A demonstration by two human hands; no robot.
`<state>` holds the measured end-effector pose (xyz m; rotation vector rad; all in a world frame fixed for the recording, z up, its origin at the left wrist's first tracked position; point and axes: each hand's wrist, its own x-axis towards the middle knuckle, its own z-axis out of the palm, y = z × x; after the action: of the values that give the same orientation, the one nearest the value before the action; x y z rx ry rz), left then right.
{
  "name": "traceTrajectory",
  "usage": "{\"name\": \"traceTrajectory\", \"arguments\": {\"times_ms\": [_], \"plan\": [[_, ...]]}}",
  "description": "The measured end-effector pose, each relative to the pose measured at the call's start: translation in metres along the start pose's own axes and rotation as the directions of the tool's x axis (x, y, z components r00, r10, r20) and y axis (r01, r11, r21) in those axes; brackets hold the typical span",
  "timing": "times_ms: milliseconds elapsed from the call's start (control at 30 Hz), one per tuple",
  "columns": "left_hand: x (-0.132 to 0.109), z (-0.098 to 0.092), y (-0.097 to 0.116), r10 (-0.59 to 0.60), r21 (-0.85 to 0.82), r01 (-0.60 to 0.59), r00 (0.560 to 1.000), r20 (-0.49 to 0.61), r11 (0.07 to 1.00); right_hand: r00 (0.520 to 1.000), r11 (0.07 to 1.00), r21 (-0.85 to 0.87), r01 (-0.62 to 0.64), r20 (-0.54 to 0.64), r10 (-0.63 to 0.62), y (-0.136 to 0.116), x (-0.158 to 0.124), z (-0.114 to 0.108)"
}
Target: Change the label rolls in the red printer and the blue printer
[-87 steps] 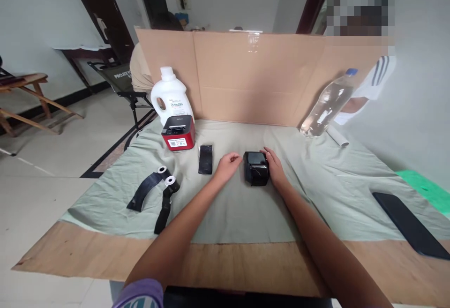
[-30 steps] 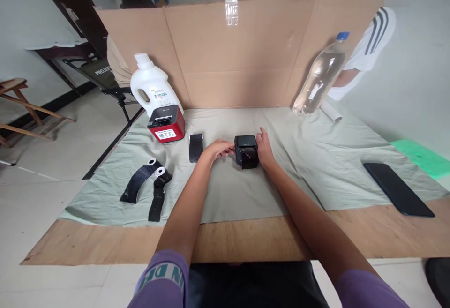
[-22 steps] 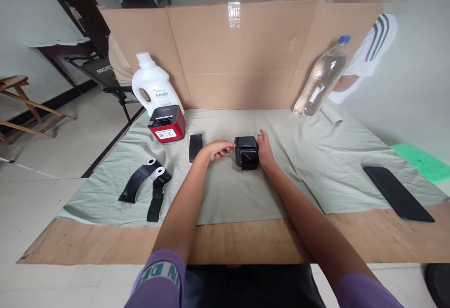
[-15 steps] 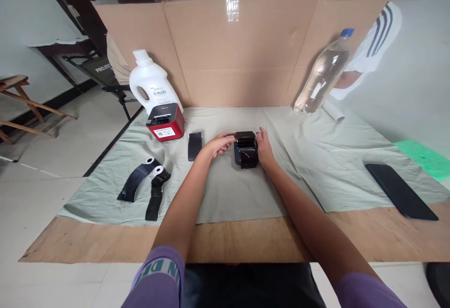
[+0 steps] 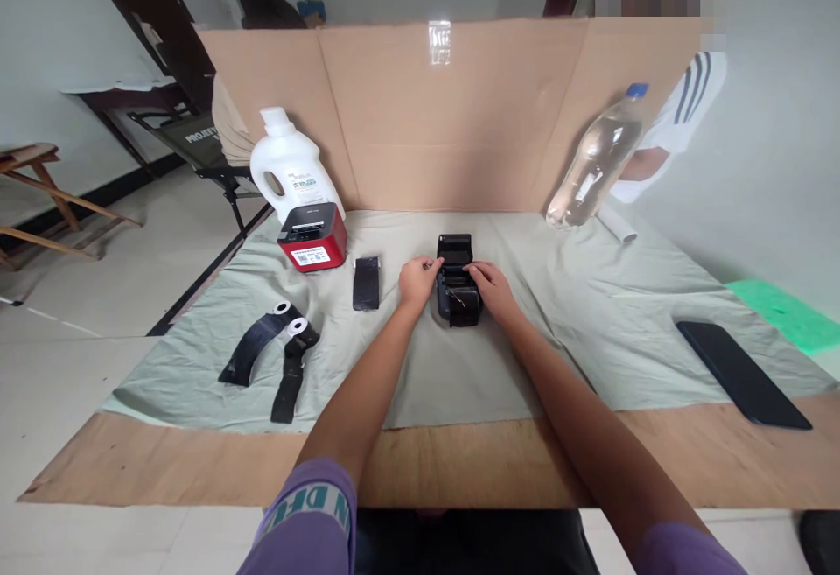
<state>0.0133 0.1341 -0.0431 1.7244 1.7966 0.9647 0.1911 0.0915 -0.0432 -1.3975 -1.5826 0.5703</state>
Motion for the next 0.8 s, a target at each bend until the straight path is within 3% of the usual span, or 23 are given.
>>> {"name": "traceTrajectory", "arguments": {"times_ms": [100, 200, 300, 400, 600, 700, 800], "plan": [[0.001, -0.002, -0.002, 0.041, -0.039, -0.039, 0.997, 0.062, 0.998, 0.989, 0.967, -0.254, -0.001, 0.143, 0.039, -0.008, 0.023, -0.012], [0.001, -0.005, -0.005, 0.089, -0.074, -0.081, 0.988, 0.123, 0.994, 0.922, 0.873, -0.487, 0.022, 0.349, 0.171, -0.021, 0.052, -0.015], [-0.008, -0.008, -0.008, 0.106, -0.11, -0.092, 0.985, 0.135, 0.99, 0.816, 0.844, -0.535, 0.044, 0.506, 0.278, -0.036, 0.073, -0.01], [-0.028, -0.014, -0.013, 0.106, -0.151, -0.086, 0.985, 0.133, 0.985, 0.775, 0.841, -0.537, 0.065, 0.559, 0.296, -0.049, 0.081, -0.004], [-0.067, -0.025, -0.03, 0.187, -0.331, -0.119, 0.965, 0.183, 0.936, 0.87, 0.844, -0.528, 0.092, 0.456, 0.191, -0.076, 0.088, -0.027], [-0.069, -0.026, -0.032, 0.136, -0.322, -0.075, 0.976, 0.17, 0.944, 0.902, 0.945, -0.323, 0.039, 0.418, 0.106, -0.106, 0.09, -0.036], [-0.066, -0.027, -0.029, 0.157, -0.257, -0.108, 0.971, 0.18, 0.96, 0.916, 0.999, -0.031, 0.01, 0.401, 0.003, -0.152, 0.084, -0.014]]}}
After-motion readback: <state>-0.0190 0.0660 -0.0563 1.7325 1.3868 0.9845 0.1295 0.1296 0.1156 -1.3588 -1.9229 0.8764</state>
